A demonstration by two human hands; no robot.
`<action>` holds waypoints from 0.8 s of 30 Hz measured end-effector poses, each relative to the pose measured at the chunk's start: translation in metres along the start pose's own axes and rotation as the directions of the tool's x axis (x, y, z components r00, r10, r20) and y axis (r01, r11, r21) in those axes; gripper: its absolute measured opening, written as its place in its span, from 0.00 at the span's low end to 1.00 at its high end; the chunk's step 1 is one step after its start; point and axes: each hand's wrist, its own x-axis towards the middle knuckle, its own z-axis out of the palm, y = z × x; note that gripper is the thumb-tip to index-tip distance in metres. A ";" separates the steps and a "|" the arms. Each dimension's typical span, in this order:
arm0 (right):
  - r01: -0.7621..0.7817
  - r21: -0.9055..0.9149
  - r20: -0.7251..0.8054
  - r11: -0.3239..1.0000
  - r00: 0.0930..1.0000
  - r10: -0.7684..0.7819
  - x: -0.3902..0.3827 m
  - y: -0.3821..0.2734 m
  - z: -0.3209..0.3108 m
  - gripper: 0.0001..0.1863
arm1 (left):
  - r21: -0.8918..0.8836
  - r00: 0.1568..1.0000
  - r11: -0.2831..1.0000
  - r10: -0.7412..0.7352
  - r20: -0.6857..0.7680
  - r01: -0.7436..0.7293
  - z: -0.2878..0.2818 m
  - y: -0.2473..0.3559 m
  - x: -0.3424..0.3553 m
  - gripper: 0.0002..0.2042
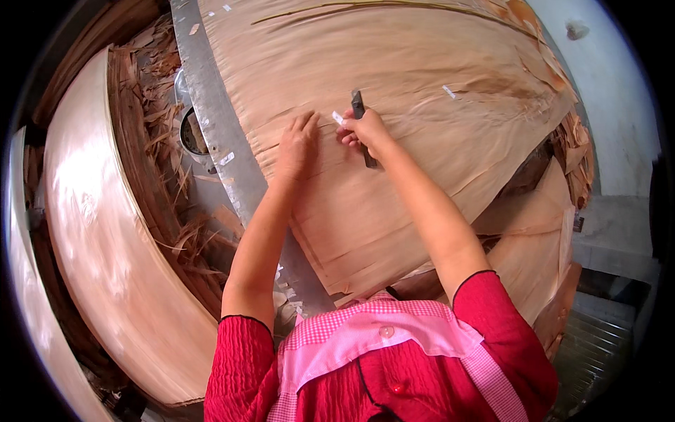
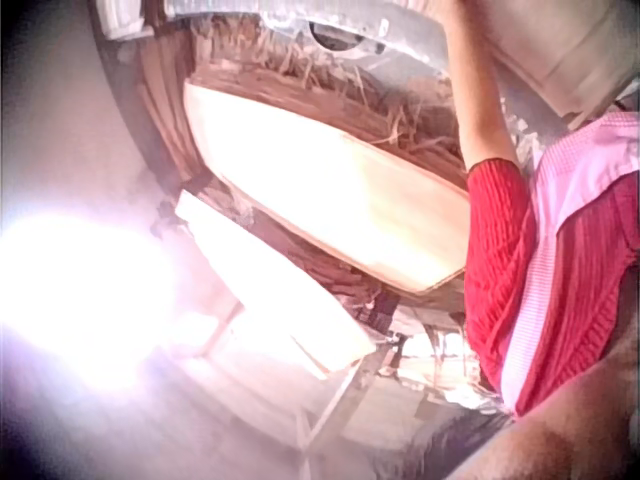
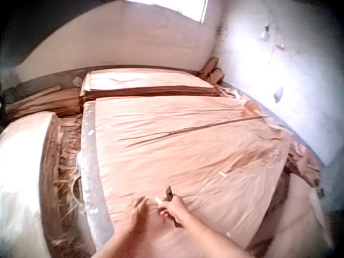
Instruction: The person applies pieces of tape to seams on a large sheet of wood veneer, then flips the veneer over and applies water from a bottle to the wood surface.
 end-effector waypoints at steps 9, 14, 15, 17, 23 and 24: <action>0.053 -0.056 -0.162 0.997 0.985 -0.061 0.003 0.004 0.012 0.12 | 0.234 0.945 0.930 0.229 0.235 -0.284 0.012 0.006 0.005 0.18; 0.096 -0.955 0.023 0.281 0.967 -0.254 0.010 -0.036 0.021 0.12 | 0.321 0.923 0.896 0.199 0.328 -0.308 0.013 0.001 0.006 0.18; 0.088 -0.968 0.027 0.234 0.968 -0.251 0.011 -0.038 0.024 0.12 | 0.355 0.912 0.874 0.200 0.358 -0.331 0.012 0.001 0.007 0.18; 0.043 -0.986 0.007 0.158 0.975 -0.221 0.013 -0.043 0.021 0.13 | 0.397 0.914 0.845 0.231 0.334 -0.359 0.012 0.006 0.007 0.17; -0.017 -0.690 -0.080 0.724 0.995 -0.053 0.009 -0.062 -0.075 0.09 | 0.265 0.971 0.941 0.170 0.168 -0.210 0.009 0.003 0.000 0.16; -0.022 -0.468 -0.035 0.883 0.999 0.007 0.000 -0.065 -0.079 0.07 | 0.197 0.979 0.964 0.158 0.126 -0.181 0.006 -0.004 0.000 0.15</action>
